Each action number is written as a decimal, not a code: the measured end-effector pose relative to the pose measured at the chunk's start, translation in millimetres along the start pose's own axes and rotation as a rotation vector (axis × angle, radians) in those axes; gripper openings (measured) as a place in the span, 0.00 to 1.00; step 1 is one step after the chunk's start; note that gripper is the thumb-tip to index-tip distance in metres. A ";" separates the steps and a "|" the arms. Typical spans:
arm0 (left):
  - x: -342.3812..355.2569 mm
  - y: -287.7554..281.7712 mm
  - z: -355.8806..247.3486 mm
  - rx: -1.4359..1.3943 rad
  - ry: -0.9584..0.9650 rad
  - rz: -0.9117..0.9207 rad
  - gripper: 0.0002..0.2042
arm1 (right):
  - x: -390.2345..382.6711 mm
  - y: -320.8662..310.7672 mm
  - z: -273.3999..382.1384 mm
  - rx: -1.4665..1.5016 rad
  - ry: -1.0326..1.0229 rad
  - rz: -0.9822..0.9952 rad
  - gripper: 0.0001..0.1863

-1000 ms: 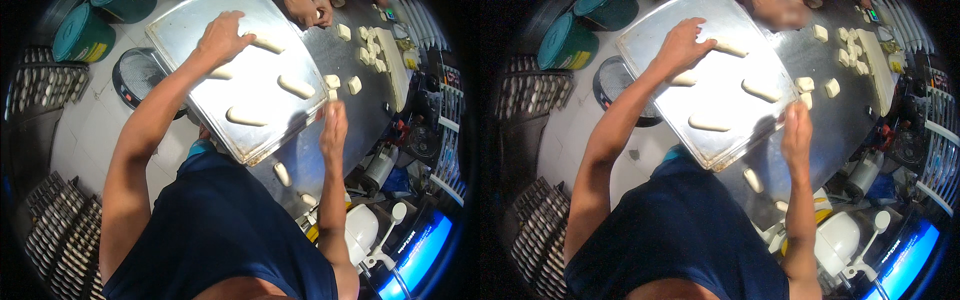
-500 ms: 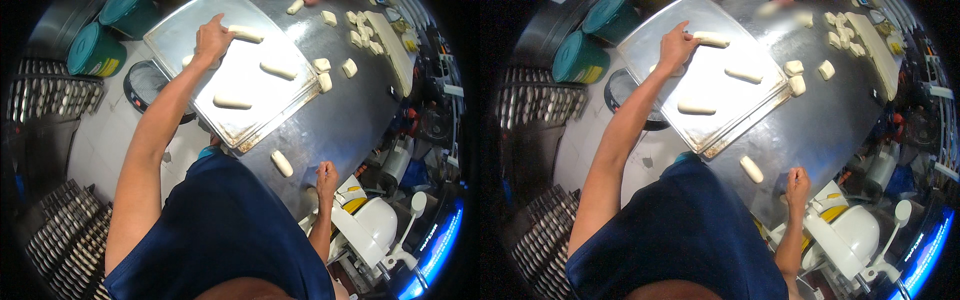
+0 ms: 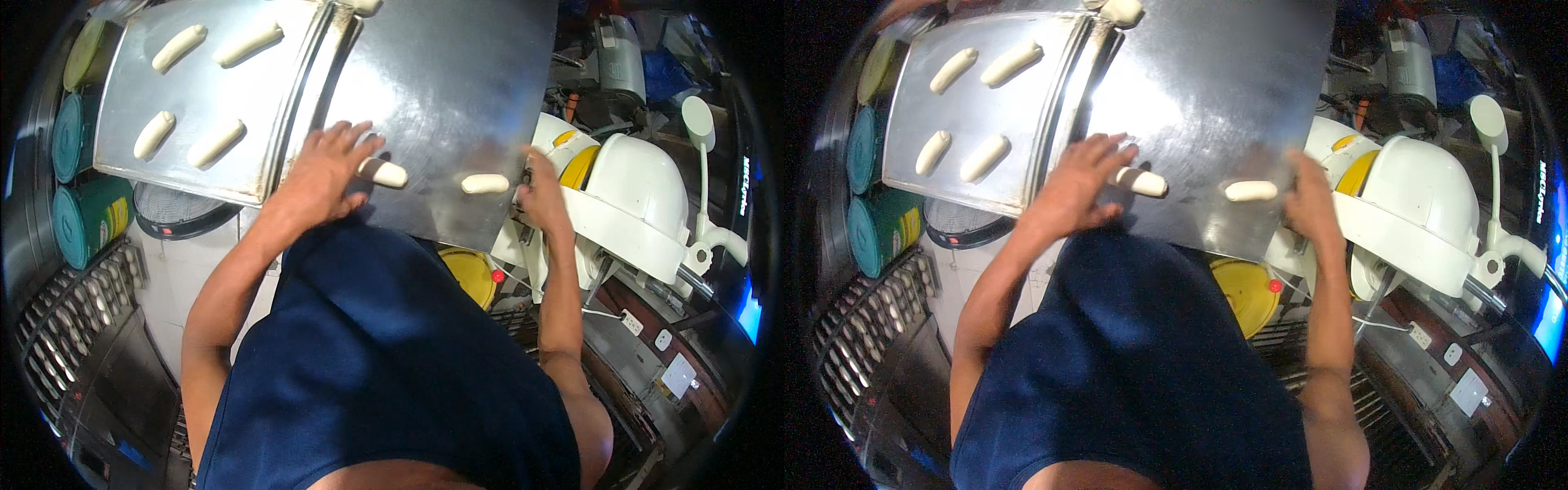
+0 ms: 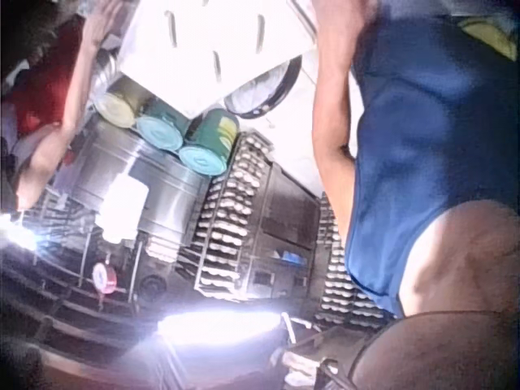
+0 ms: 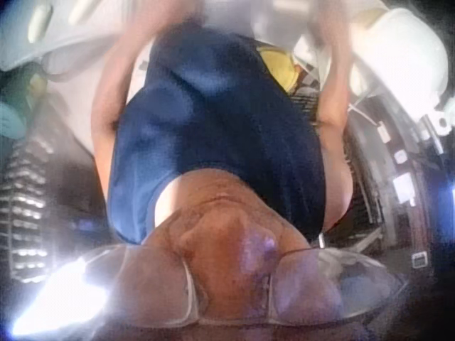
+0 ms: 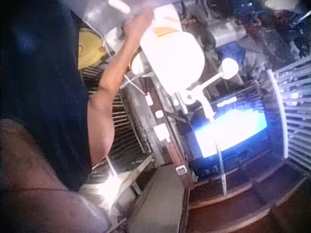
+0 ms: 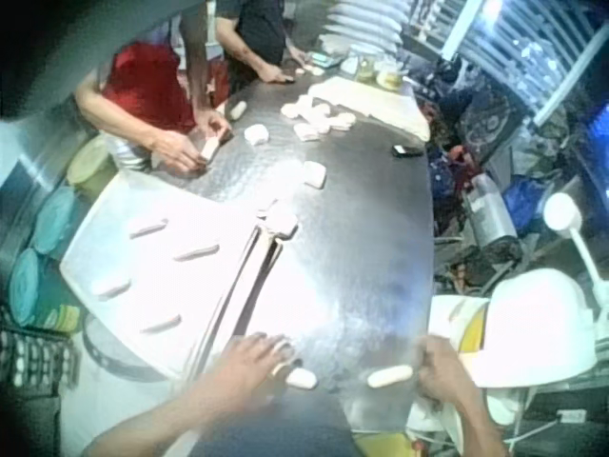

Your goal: The person shapes small pieces of dough by hand and places them in rows on a metal baking tray.

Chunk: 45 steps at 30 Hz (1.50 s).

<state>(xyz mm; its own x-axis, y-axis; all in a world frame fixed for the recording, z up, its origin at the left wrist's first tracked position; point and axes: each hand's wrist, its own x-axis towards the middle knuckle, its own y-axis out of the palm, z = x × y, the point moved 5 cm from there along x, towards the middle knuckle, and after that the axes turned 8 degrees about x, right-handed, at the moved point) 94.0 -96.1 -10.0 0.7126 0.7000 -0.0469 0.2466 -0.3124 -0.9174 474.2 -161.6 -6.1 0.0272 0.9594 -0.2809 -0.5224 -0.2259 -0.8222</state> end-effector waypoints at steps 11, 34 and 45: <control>-44.4 -48.2 43.5 -0.387 -0.175 -0.219 0.21 | 37.0 43.9 73.8 0.130 -0.143 0.241 0.21; -258.2 -90.8 295.3 -0.451 -1.101 -0.661 0.21 | 345.4 137.4 464.9 0.011 -0.651 -0.014 0.22; -220.3 7.5 175.8 -1.180 -1.117 -0.904 0.23 | 333.5 123.6 368.4 -0.023 -0.495 -0.071 0.17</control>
<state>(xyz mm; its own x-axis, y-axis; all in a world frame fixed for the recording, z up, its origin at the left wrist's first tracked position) -176.6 -139.8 -76.0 -0.4667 0.7801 -0.4167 0.8785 0.4633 -0.1166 104.7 192.7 -19.0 -0.3485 0.9364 0.0399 -0.5145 -0.1555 -0.8432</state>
